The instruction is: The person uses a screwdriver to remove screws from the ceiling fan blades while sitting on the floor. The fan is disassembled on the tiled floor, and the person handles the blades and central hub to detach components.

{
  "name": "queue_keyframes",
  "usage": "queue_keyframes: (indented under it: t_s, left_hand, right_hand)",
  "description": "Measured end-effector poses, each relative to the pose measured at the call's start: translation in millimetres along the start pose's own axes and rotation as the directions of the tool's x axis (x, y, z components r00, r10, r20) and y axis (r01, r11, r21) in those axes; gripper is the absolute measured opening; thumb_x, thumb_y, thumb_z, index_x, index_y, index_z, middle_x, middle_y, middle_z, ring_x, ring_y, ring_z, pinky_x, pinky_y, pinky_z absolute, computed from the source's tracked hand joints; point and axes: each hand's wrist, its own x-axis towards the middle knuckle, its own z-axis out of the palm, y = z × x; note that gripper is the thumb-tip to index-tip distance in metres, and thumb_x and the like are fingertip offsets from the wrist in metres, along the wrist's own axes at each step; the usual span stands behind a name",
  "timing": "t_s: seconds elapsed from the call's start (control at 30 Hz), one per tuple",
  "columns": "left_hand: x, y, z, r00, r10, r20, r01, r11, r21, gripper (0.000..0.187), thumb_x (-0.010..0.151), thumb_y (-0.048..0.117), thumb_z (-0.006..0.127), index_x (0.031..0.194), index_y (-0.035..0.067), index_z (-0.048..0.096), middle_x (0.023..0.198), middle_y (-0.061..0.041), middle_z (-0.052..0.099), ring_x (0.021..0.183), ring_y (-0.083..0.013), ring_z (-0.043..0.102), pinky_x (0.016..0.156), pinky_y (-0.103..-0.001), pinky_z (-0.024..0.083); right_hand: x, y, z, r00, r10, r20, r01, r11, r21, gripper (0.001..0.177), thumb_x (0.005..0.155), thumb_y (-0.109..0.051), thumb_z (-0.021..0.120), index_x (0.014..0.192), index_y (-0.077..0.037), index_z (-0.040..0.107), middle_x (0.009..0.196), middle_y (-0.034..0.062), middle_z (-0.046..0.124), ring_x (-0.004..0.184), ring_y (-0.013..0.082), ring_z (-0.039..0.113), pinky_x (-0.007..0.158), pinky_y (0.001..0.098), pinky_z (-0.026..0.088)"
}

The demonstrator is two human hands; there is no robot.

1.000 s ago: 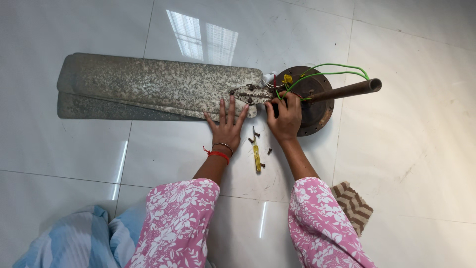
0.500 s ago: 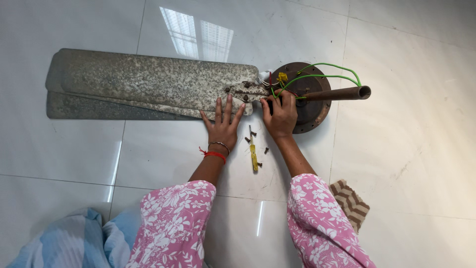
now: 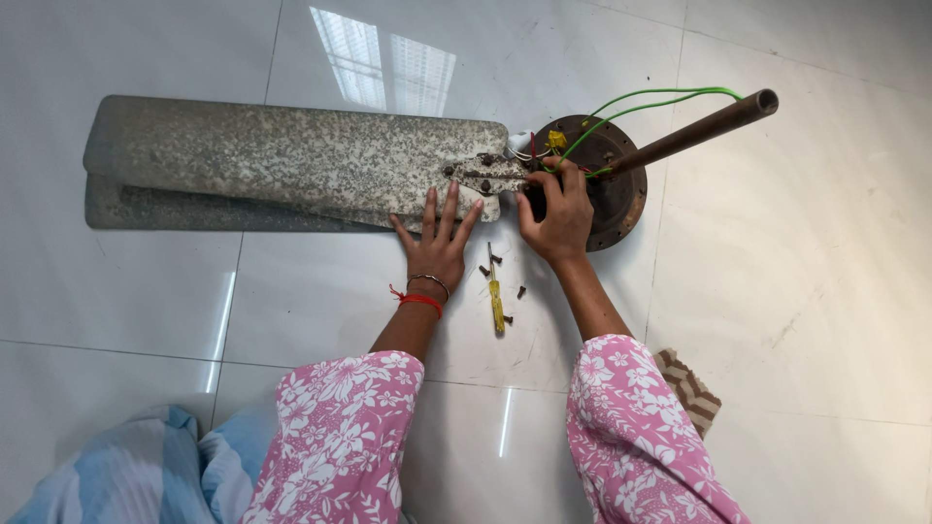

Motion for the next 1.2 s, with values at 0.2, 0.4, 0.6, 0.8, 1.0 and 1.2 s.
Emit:
queue_keyframes:
  t_s: [0.2,0.4,0.6,0.8,1.0,1.2]
  left_hand:
    - [-1.6,0.0,0.0,1.0,-0.014,-0.026,0.013,1.0,-0.029,0.087,0.092,-0.008,0.046,0.159,0.047,0.034,0.174,0.004,0.011,0.16,-0.0222,0.005,0.113,-0.084,0.004]
    - [-1.3,-0.5,-1.7,1.0,-0.01,0.003,0.01,1.0,-0.012,0.089,0.092,-0.009,0.046,0.159,0.048,0.034,0.174,0.005,0.011,0.16,-0.0219,0.006,0.113,-0.084,0.003]
    - [-0.4,0.1,-3.7,1.0,-0.019,0.011,0.02,0.999,-0.038,0.088,0.092,-0.007,0.047,0.159,0.048,0.033,0.174,0.005,0.009,0.16,-0.0219,0.005,0.113,-0.084,0.003]
    - [-0.5,-0.6,-2.7,0.999,-0.029,0.021,0.029,0.999,-0.024,0.088,0.092,-0.007,0.048,0.159,0.047,0.033,0.174,0.004,0.01,0.16,-0.0231,0.006,0.113,-0.084,0.003]
    - [0.6,-0.7,-2.9,1.0,-0.01,-0.013,0.01,0.999,-0.032,0.088,0.092,-0.008,0.047,0.159,0.047,0.033,0.174,0.004,0.01,0.16,-0.0228,0.005,0.112,-0.085,0.004]
    - [2.3,1.8,-9.9,0.996,-0.021,0.092,0.022,1.0,-0.01,0.095,0.088,-0.011,0.047,0.16,0.048,0.027,0.173,0.004,0.008,0.159,-0.0238,0.002,0.111,-0.085,0.005]
  right_hand:
    - [0.9,-0.3,4.3,0.999,0.049,-0.003,-0.049,0.998,-0.032,0.02,0.087,-0.02,0.087,0.094,-0.009,0.071,0.12,0.0053,0.06,0.109,0.0266,0.062,0.085,0.0403,0.055]
    - [-1.1,5.0,3.3,0.999,-0.013,0.045,0.016,0.998,-0.057,0.014,0.086,-0.011,0.077,0.1,-0.014,0.077,0.121,0.0017,0.063,0.111,0.0253,0.062,0.087,0.0381,0.057]
    - [-1.7,3.6,11.0,1.0,0.009,0.0,-0.009,0.995,-0.099,0.018,0.091,-0.018,0.079,0.1,-0.006,0.069,0.118,0.0065,0.061,0.11,0.0289,0.061,0.083,0.0401,0.055]
    - [-7.4,8.7,18.0,0.996,-0.086,0.0,0.085,0.984,-0.156,0.013,0.095,-0.013,0.076,0.104,-0.007,0.069,0.118,0.0048,0.06,0.112,0.0281,0.061,0.088,0.0389,0.056]
    - [-7.1,13.7,13.1,0.998,-0.034,0.048,0.037,0.998,-0.057,0.015,0.095,-0.01,0.073,0.109,-0.005,0.07,0.124,0.0069,0.06,0.115,0.0262,0.064,0.091,0.0399,0.056]
    - [-1.2,7.0,12.0,1.0,0.011,0.006,-0.01,0.997,-0.076,0.024,0.089,-0.022,0.082,0.096,-0.006,0.066,0.123,0.0108,0.057,0.113,0.0309,0.062,0.082,0.0407,0.056]
